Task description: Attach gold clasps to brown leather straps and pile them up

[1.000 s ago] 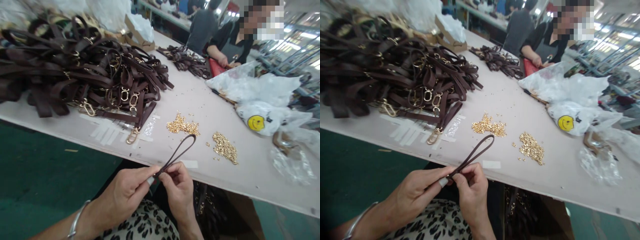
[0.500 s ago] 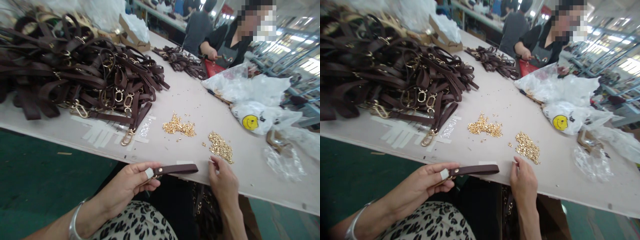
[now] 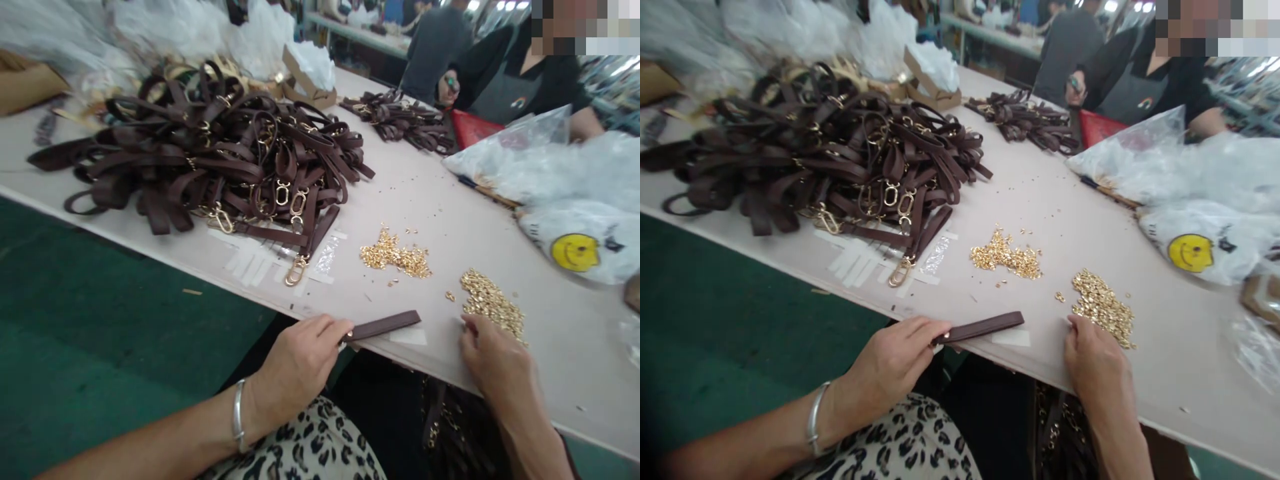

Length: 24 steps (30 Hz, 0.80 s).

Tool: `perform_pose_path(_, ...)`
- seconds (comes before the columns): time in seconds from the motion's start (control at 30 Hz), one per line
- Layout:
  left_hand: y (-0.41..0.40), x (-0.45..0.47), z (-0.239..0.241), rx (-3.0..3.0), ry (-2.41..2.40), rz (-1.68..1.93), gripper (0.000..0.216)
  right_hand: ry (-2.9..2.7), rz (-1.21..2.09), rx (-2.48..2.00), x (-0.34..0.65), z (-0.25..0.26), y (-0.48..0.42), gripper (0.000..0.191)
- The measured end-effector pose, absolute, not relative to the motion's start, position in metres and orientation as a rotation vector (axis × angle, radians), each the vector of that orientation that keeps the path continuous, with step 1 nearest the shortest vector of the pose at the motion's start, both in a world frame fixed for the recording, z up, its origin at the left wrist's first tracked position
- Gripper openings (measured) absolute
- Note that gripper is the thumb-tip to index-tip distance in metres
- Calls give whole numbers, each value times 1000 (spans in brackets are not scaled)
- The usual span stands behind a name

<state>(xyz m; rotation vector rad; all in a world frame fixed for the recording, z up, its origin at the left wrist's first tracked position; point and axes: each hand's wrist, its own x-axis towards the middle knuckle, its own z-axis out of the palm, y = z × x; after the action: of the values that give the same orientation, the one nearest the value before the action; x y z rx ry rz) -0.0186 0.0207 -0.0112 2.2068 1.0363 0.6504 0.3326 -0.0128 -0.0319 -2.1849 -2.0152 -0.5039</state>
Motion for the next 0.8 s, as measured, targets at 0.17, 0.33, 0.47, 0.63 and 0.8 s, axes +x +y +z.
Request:
perform_pose_path(0.17, 27, -22, -6, 2165, 1058, 693, 36, -1937, -501, -2247, 332, -30, -6, 31)
perform_pose_path(0.33, 28, -15, -4, 1490, 1073, 632, 19, -1579, -85, -2104, 300, -14, -15, 31)
perform_pose_path(0.47, 29, -3, -4, 955, 1012, 614, 16, -1201, 228, -1743, 233, -7, -33, 27)
perform_pose_path(0.63, 28, 3, -7, 947, 1021, 645, 12, -1434, 275, -1353, 171, -16, -38, 15)
perform_pose_path(0.8, 23, 1, -7, 1301, 1051, 761, 11, -1719, 199, -1308, 158, -19, -29, 26)
